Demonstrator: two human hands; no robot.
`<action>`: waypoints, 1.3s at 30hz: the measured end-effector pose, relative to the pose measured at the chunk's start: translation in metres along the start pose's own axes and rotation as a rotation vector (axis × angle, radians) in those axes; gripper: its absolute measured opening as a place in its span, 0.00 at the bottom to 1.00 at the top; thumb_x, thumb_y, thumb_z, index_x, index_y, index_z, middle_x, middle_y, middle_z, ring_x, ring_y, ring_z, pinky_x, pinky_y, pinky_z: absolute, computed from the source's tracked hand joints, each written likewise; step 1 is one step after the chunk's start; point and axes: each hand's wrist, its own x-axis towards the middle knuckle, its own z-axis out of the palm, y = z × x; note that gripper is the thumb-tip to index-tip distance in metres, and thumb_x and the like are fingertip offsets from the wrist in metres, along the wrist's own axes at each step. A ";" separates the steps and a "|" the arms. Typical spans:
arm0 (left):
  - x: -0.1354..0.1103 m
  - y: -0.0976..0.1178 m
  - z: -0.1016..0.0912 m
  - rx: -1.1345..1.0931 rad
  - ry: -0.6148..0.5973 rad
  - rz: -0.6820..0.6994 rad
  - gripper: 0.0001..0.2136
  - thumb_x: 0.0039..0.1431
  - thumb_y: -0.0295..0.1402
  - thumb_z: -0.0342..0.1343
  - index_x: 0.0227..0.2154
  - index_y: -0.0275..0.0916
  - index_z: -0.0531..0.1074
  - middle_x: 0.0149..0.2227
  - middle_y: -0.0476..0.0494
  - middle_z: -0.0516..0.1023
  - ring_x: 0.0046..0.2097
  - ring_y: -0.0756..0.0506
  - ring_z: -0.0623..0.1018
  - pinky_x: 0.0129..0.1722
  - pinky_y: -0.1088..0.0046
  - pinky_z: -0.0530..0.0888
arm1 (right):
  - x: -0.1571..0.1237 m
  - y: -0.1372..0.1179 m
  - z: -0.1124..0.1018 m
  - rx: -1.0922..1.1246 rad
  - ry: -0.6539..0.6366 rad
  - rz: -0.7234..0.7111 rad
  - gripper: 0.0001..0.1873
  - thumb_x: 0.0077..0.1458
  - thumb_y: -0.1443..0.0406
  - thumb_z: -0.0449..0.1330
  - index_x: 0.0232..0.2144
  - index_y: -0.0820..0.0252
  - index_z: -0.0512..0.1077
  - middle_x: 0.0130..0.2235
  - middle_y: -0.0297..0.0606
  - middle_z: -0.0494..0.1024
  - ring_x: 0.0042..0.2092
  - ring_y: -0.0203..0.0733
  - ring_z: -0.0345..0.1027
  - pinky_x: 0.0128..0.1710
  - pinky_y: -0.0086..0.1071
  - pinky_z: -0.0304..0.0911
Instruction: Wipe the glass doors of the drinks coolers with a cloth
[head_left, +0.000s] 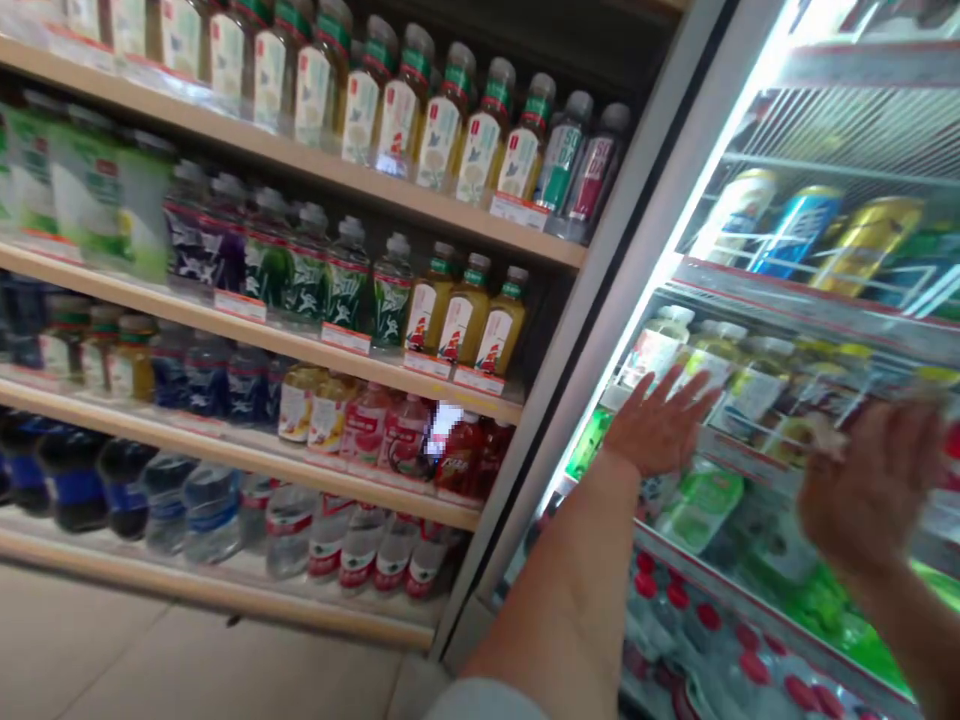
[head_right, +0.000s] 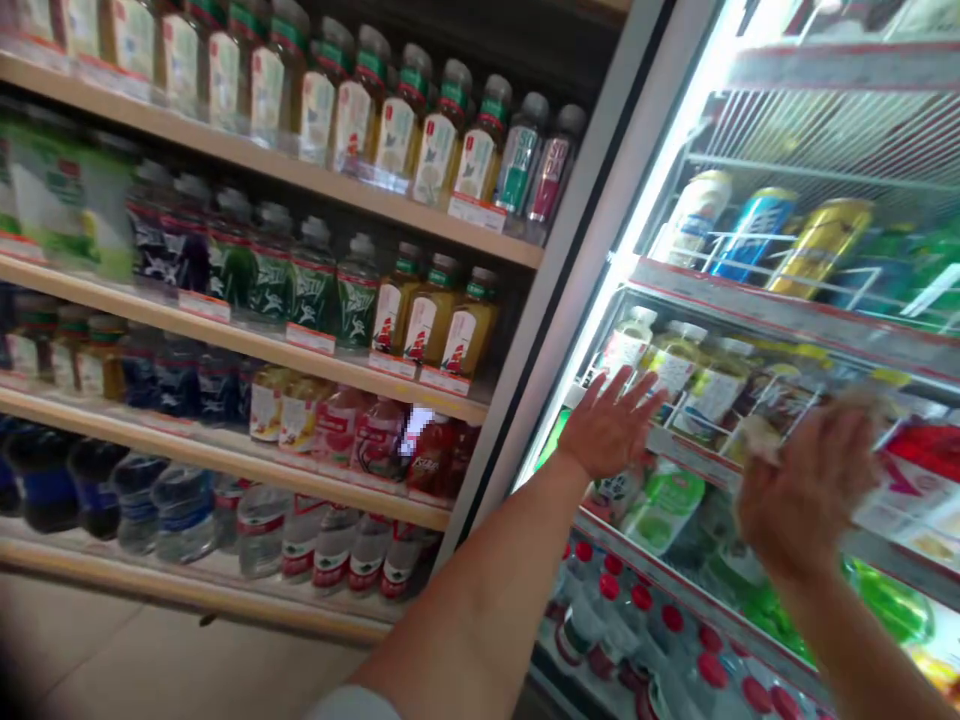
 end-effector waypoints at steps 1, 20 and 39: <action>0.000 0.000 0.001 -0.010 0.001 -0.004 0.26 0.73 0.37 0.42 0.72 0.43 0.55 0.74 0.49 0.48 0.75 0.38 0.43 0.74 0.52 0.50 | -0.010 -0.013 0.002 0.057 -0.056 -0.118 0.40 0.67 0.51 0.46 0.73 0.67 0.48 0.72 0.53 0.50 0.74 0.56 0.39 0.71 0.53 0.50; 0.005 -0.003 0.007 -0.080 0.069 -0.033 0.26 0.71 0.31 0.46 0.70 0.39 0.58 0.72 0.42 0.55 0.75 0.38 0.44 0.73 0.49 0.50 | -0.016 0.007 -0.013 0.134 -0.362 -0.541 0.38 0.67 0.68 0.52 0.74 0.56 0.44 0.69 0.39 0.61 0.72 0.41 0.50 0.76 0.42 0.33; 0.009 -0.004 0.008 -0.066 0.088 -0.058 0.26 0.69 0.31 0.46 0.68 0.38 0.61 0.71 0.40 0.57 0.74 0.37 0.46 0.72 0.49 0.51 | -0.034 0.026 -0.028 0.021 -0.168 -0.120 0.38 0.68 0.67 0.50 0.74 0.63 0.40 0.72 0.45 0.53 0.75 0.49 0.41 0.74 0.47 0.40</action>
